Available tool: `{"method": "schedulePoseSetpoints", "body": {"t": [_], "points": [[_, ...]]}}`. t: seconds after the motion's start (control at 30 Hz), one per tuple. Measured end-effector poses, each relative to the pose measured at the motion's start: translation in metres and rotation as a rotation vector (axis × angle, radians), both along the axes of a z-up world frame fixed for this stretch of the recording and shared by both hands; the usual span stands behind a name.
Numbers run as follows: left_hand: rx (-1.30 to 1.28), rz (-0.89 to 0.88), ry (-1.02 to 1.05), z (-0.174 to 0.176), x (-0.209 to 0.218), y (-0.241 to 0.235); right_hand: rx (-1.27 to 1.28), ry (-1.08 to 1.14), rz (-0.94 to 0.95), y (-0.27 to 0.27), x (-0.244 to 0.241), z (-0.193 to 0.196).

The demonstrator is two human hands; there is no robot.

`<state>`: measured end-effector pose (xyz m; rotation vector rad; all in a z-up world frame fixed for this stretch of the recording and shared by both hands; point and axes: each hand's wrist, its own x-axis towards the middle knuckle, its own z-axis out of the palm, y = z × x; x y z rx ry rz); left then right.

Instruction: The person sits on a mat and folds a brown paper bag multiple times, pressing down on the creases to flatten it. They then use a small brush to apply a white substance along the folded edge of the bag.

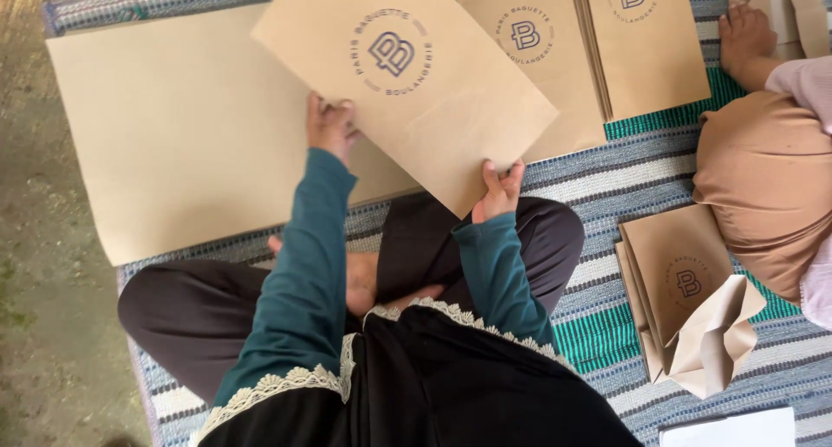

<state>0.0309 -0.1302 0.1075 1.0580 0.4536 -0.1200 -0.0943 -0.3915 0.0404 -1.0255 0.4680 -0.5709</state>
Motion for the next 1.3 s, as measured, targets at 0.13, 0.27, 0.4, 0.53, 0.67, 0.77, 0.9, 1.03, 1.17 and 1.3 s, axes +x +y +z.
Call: {"method": "schedulePoseSetpoints", "body": {"t": [0.13, 0.27, 0.4, 0.53, 0.67, 0.77, 0.9, 1.03, 1.17, 1.3], "points": [[0.030, -0.075, -0.155, -0.085, 0.057, -0.067, 0.005, 0.097, -0.176, -0.024, -0.002, 0.009], [0.103, -0.135, -0.203, -0.139, 0.118, -0.137, -0.046, 0.131, -0.243, -0.040, 0.018, 0.016], [0.220, -0.155, -0.175, -0.119, 0.133, -0.193, -0.119, 0.186, -0.258, -0.057, 0.040, 0.012], [0.276, -0.186, -0.183, -0.134, 0.137, -0.232, -0.187, 0.230, -0.259, -0.065, 0.058, 0.006], [0.445, -0.423, -0.161, -0.135, 0.127, -0.246, -0.254, 0.274, -0.277, -0.074, 0.067, 0.006], [0.994, -0.465, -0.202, -0.192, 0.129, -0.266, -0.297, 0.296, -0.297, -0.080, 0.068, 0.011], [0.933, -0.373, -0.282, -0.199, 0.122, -0.286, -0.351, 0.317, -0.309, -0.129, 0.050, 0.021], [0.653, -0.395, -0.219, -0.160, 0.117, -0.295, -0.409, 0.328, -0.327, -0.219, 0.005, 0.034], [0.534, -0.419, -0.154, -0.167, 0.119, -0.314, -0.470, 0.339, -0.352, -0.251, -0.020, 0.051], [0.568, -0.431, -0.104, -0.140, 0.101, -0.311, -0.529, 0.346, -0.375, -0.131, 0.057, 0.011]]}}
